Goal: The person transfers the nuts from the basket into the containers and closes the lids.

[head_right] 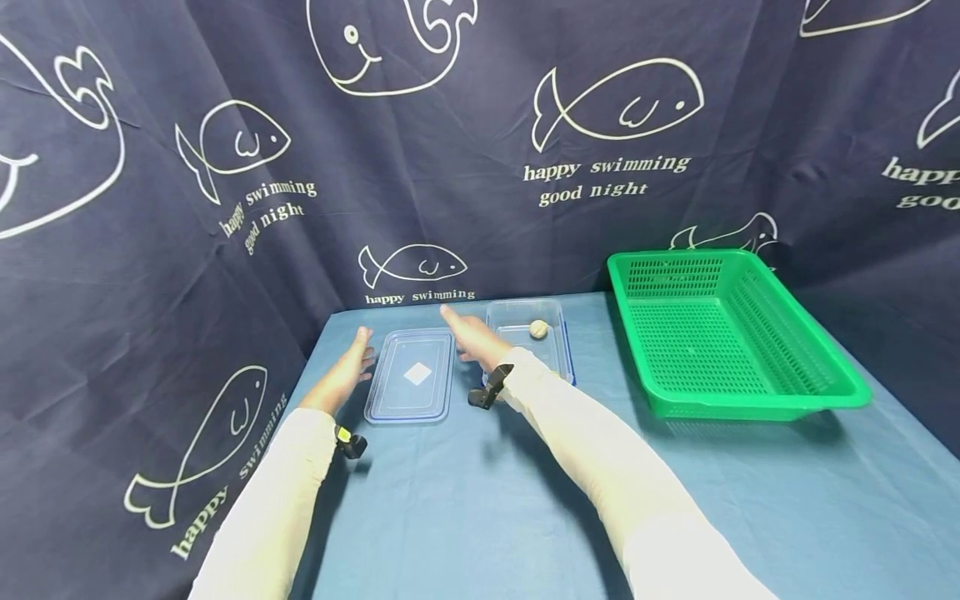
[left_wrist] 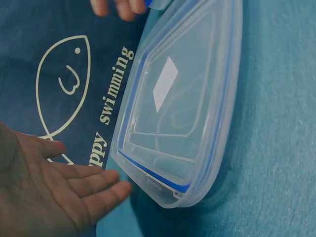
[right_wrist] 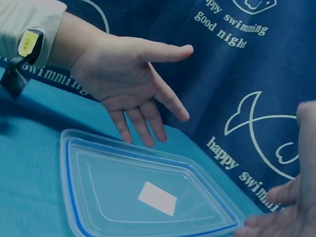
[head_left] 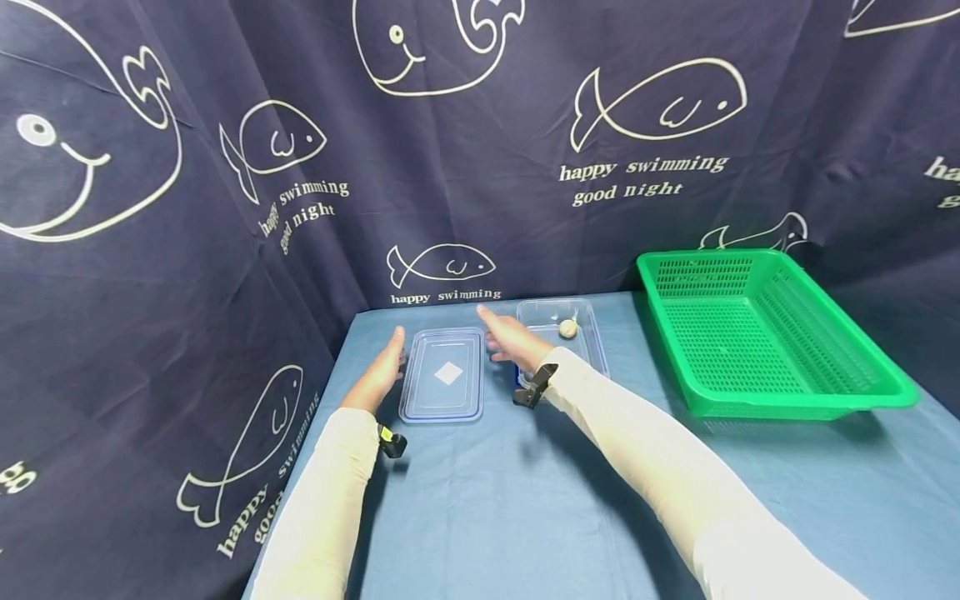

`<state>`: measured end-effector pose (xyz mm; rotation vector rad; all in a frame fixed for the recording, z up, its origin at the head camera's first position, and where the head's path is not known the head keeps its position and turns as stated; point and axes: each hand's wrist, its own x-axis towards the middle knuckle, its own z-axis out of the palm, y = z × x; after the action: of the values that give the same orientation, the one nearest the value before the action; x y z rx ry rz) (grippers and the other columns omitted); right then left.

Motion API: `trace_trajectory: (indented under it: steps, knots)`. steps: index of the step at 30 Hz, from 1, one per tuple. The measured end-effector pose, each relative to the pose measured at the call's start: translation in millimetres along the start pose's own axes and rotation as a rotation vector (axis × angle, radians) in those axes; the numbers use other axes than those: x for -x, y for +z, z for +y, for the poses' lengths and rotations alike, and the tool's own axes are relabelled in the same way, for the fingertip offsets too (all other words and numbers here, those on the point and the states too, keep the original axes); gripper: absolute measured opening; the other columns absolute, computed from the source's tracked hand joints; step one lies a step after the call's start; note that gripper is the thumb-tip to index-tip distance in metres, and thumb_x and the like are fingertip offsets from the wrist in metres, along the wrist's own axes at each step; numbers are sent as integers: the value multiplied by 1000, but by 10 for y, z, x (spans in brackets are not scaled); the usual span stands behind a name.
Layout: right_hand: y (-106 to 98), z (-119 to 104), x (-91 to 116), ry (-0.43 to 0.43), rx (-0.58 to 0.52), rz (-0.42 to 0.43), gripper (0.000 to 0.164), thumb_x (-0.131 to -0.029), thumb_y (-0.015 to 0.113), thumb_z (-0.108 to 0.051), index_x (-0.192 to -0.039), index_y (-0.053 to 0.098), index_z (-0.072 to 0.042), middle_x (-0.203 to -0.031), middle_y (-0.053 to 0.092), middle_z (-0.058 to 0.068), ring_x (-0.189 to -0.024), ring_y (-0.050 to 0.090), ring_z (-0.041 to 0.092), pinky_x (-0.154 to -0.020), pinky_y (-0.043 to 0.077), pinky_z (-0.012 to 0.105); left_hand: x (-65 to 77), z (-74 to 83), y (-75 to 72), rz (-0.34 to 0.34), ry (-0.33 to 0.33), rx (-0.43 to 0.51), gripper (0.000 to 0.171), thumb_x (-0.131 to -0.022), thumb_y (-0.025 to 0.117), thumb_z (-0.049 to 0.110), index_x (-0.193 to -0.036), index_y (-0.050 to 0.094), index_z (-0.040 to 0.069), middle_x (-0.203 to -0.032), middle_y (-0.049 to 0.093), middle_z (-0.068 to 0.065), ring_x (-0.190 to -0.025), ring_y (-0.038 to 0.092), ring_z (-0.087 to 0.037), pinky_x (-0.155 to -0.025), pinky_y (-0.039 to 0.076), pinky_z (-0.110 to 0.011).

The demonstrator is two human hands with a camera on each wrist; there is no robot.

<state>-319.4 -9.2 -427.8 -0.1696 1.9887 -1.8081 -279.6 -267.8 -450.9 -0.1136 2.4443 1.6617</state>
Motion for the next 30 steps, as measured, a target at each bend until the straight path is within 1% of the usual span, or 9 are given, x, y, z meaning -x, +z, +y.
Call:
trace_trajectory:
  steps: [1,3,6,9,12,16,20,25,30]
  knots:
    - [24,4,0,15,-2,-5,82,-106,36,-56,-157,22,6,-157,28,34,-144,32,50,-114,35,57,-10,-14,3,-2,-25,37,82,-105,13,61,-162,7,2,-162,15,-33,-150,21,-45,-120,21,-55]
    - [58,9,0,43,5,-13,82,-106,34,-57,-157,23,6,-160,26,31,-144,30,52,-113,34,59,-22,-32,1,-9,-51,69,84,-104,12,63,-162,8,3,-160,16,-37,-148,24,-48,-118,25,-58]
    - [87,-1,0,92,17,-40,83,-105,33,-59,-157,24,5,-162,23,29,-144,26,54,-113,33,61,-21,-46,-16,-22,-76,77,85,-103,10,67,-163,10,6,-160,18,-37,-146,27,-49,-116,28,-59]
    - [107,-9,-19,155,25,-68,85,-104,35,-60,-157,25,5,-161,23,32,-144,28,54,-112,34,61,-29,-57,-29,-45,-82,80,86,-101,8,68,-163,9,8,-159,20,-37,-145,29,-50,-115,29,-60]
    - [124,-8,-48,214,14,-74,88,-102,36,-62,-155,27,8,-155,26,39,-141,33,53,-110,38,59,-45,-68,-28,-54,-88,84,89,-100,7,71,-163,9,8,-158,23,-37,-146,29,-48,-115,29,-60]
    - [152,8,-82,265,-22,-55,88,-102,36,-61,-151,32,11,-150,29,42,-138,38,52,-107,44,55,-60,-78,-18,-40,-100,99,90,-99,7,72,-163,9,9,-158,26,-35,-147,30,-46,-116,30,-58]
    - [170,15,-117,311,-83,-20,84,-102,38,-58,-148,37,12,-150,32,38,-134,43,47,-107,45,50,-70,-71,-12,8,-127,131,89,-100,9,71,-163,14,9,-156,32,-34,-144,34,-44,-115,33,-57]
    - [174,-3,-137,317,-188,13,80,-104,37,-53,-153,29,9,-154,31,31,-132,41,41,-109,44,48,-55,-24,-18,64,-166,179,88,-101,11,71,-162,18,8,-152,39,-33,-138,41,-44,-110,38,-57]
    - [151,-73,-116,250,-265,47,73,-105,37,-50,-161,20,-6,-153,34,29,-132,39,46,-109,43,51,-10,84,-54,104,-178,270,87,-100,13,71,-162,19,10,-151,41,-31,-137,41,-43,-109,38,-58]
